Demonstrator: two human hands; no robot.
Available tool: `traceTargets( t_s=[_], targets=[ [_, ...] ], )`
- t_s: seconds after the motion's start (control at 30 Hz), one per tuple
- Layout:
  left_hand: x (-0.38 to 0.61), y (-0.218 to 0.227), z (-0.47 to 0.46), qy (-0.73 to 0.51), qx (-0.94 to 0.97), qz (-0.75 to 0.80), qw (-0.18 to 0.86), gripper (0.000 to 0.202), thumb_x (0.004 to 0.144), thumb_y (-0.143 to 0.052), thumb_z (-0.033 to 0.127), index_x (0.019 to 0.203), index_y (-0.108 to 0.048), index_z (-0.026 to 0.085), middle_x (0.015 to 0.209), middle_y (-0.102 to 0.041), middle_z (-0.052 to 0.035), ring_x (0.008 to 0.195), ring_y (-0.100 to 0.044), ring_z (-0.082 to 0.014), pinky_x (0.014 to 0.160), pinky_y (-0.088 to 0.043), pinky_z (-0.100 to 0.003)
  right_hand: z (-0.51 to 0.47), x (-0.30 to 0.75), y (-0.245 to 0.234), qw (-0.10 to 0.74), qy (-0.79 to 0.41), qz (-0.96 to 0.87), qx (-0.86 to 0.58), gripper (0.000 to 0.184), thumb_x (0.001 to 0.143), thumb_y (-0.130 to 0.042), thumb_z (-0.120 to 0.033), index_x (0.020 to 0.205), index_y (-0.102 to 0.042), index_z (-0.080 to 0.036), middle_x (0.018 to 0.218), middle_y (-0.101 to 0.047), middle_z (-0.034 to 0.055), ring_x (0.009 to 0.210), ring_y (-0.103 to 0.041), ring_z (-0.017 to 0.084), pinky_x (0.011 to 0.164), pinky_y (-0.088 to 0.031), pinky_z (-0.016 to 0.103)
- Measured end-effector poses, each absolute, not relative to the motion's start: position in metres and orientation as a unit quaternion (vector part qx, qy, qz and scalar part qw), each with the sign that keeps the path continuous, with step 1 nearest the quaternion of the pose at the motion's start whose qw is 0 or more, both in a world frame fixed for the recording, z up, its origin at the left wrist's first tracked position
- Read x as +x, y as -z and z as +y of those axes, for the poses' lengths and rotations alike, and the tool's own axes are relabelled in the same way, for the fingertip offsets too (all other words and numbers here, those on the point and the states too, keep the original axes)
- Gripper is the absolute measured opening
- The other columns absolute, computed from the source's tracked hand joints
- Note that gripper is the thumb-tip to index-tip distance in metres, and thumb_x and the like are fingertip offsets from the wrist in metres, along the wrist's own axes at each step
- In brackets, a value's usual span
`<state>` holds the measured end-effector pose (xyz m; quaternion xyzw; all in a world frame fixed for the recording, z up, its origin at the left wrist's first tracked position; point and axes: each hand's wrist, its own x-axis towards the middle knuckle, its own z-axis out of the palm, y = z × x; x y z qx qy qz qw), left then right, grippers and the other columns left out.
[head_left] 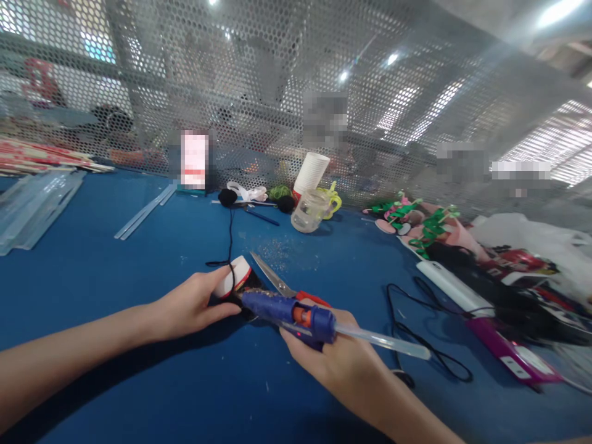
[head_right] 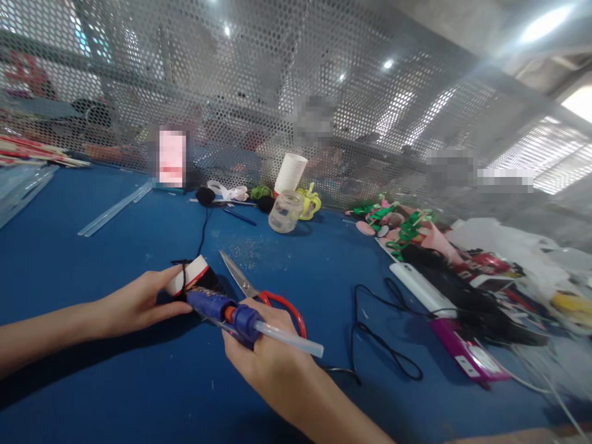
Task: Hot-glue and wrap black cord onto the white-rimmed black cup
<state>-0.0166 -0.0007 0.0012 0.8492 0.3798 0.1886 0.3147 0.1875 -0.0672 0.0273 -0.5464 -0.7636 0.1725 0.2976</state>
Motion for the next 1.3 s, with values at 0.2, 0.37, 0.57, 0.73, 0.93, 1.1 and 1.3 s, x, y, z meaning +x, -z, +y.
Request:
traceTargets(
  t_s=[0.2,0.37,0.57,0.73,0.93,1.1,1.3],
  targets=[
    [-0.016,0.0,0.0,-0.177,0.847,0.389,0.315,0.024,0.075,-0.049,0.035,0.086,-0.046,0.014,0.068,-0.058,-0.0018,0.06,-0.052,-0.0155,0.054,-0.037,-0.023,-0.062,0.184,-0.011,0.318,-0.157,-0.718,-0.599,0.009,0.067,-0.049,-0.02,0.064,-0.057,-0.018,0.058,-0.059,0.0025,0.054,-0.056,0.016,0.048,-0.045,0.026],
    [-0.017,-0.001,0.0,-0.17,0.845,0.393,0.32,0.024,0.075,-0.049,0.035,0.086,-0.046,0.014,0.07,-0.058,-0.0026,0.061,-0.053,-0.016,0.054,-0.037,-0.023,-0.057,0.193,-0.017,0.292,-0.156,-0.724,-0.605,0.014,0.067,-0.05,-0.025,0.058,-0.057,-0.018,0.046,-0.053,0.0011,0.051,-0.055,0.018,0.048,-0.044,0.028],
    [-0.017,0.0,0.0,-0.174,0.846,0.383,0.328,0.023,0.076,-0.048,0.035,0.084,-0.046,0.014,0.071,-0.058,-0.0029,0.064,-0.053,-0.0159,0.057,-0.038,-0.023,-0.051,0.195,-0.023,0.287,-0.184,-0.717,-0.608,0.015,0.07,-0.047,-0.025,0.06,-0.055,-0.017,0.045,-0.051,-0.0006,0.044,-0.052,0.013,0.041,-0.041,0.022],
    [-0.018,0.0,0.0,-0.178,0.846,0.378,0.331,0.025,0.075,-0.049,0.034,0.089,-0.046,0.013,0.073,-0.058,-0.0025,0.065,-0.053,-0.0156,0.058,-0.038,-0.023,-0.047,0.195,-0.019,0.27,-0.273,-0.68,-0.625,0.022,0.072,-0.047,-0.03,0.054,-0.049,-0.018,0.034,-0.042,-0.0049,0.03,-0.041,0.008,0.033,-0.037,0.02],
    [-0.018,0.0,0.001,-0.185,0.845,0.381,0.325,0.023,0.075,-0.049,0.034,0.085,-0.047,0.013,0.071,-0.058,-0.0024,0.064,-0.053,-0.0161,0.057,-0.038,-0.023,-0.042,0.194,-0.017,0.299,-0.334,-0.64,-0.624,0.024,0.071,-0.049,-0.033,0.053,-0.044,-0.018,0.034,-0.04,-0.0061,0.029,-0.038,0.006,0.031,-0.035,0.019],
    [-0.018,0.001,0.003,-0.175,0.851,0.383,0.313,0.026,0.075,-0.048,0.036,0.086,-0.046,0.013,0.07,-0.058,-0.0028,0.062,-0.053,-0.0164,0.055,-0.038,-0.024,-0.038,0.197,-0.017,0.308,-0.408,-0.614,-0.602,0.023,0.072,-0.049,-0.034,0.057,-0.05,-0.016,0.034,-0.041,-0.0063,0.029,-0.039,0.006,0.034,-0.035,0.019],
    [-0.018,0.001,0.002,-0.18,0.837,0.404,0.323,0.026,0.073,-0.051,0.033,0.09,-0.047,0.013,0.077,-0.061,-0.0042,0.068,-0.056,-0.0179,0.061,-0.04,-0.025,-0.029,0.204,-0.013,0.337,-0.492,-0.586,-0.549,0.035,0.07,-0.053,-0.03,0.04,-0.042,-0.015,0.031,-0.038,-0.006,0.029,-0.034,0.004,0.035,-0.03,0.018]
  ],
)
